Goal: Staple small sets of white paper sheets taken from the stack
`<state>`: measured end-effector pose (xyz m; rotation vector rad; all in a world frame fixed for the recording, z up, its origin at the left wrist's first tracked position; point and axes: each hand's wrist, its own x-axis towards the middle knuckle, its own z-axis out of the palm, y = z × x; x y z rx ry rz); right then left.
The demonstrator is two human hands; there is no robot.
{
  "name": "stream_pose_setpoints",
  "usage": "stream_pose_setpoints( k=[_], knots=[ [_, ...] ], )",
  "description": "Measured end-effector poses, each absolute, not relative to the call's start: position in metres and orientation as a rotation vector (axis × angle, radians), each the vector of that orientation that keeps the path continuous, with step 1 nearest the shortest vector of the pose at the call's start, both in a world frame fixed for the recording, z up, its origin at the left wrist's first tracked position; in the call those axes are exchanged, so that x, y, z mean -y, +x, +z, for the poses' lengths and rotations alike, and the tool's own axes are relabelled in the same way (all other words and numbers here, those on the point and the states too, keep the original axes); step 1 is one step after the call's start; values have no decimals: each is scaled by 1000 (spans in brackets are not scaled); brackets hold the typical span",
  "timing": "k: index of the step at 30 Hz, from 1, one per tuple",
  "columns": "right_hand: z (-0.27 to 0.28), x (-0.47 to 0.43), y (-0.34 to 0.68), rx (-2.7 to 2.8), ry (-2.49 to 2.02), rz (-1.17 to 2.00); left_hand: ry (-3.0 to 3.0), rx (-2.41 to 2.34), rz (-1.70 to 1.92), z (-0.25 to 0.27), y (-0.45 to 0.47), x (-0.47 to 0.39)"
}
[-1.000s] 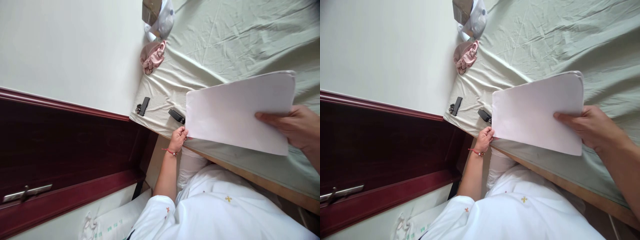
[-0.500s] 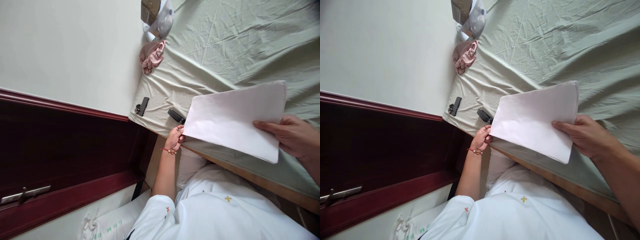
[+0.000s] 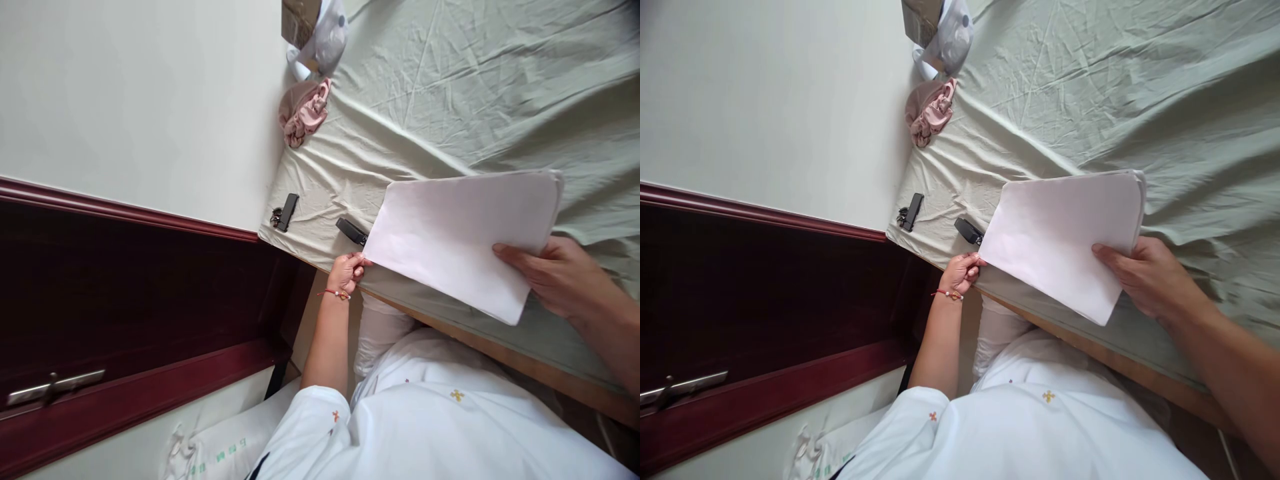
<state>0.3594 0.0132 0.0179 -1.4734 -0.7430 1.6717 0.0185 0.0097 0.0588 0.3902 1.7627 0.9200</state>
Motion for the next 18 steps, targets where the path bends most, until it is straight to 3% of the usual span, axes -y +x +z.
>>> stream_pose_setpoints(
  k=[11,18],
  knots=[
    [34,-4,347,823,-1572,1648,412,-1854,998,55,26,-19],
    [28,3,342,1058,-1584,1525,592,-2003,1242,40,23,-14]
  ],
)
